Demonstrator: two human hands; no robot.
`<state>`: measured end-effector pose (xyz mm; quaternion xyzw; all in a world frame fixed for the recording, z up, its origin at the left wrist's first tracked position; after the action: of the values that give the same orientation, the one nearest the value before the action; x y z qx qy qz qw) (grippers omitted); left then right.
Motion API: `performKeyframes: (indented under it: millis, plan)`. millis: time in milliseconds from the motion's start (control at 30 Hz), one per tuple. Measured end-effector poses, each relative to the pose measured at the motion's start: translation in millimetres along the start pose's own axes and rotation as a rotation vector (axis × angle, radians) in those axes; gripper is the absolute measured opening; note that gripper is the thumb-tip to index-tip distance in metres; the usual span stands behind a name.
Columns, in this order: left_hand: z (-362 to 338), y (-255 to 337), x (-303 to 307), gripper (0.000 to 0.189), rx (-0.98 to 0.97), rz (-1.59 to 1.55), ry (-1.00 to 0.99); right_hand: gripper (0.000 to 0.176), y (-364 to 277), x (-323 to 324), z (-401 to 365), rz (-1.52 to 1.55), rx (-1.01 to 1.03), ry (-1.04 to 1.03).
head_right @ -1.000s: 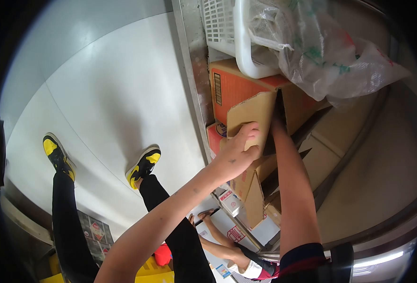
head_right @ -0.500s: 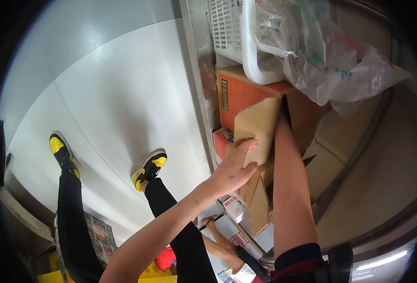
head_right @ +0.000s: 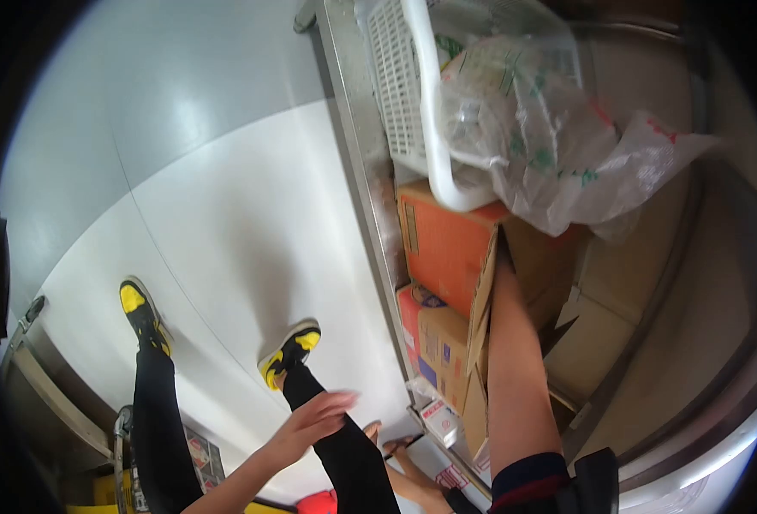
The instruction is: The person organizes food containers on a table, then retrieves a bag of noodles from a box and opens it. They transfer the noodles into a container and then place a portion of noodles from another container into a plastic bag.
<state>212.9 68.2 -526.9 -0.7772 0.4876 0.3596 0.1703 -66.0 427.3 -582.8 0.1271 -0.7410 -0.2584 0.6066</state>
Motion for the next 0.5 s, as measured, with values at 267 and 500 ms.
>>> performKeyframes:
  millis: [267,500]
  plan:
    - [-12,0,161,0.036,-0.109,0.351,0.67,0.021,-6,-11,-12,-0.001,-0.035,-0.061]
    - [5,6,155,0.04,-0.121,-0.084,0.546,0.021,-8,-10,-16,0.015,-0.094,-0.131]
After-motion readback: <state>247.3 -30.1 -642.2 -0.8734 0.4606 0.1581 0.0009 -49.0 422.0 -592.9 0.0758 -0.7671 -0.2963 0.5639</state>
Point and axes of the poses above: each hand's wrist, its own z-axis towards the middle knuckle, its own x-axis out of the back of the hand, y = z × x, the point moved 8 cm from there along z, towards the middle knuckle, and after that the axes turned 14 degrees about y, right-handed, at the moved point
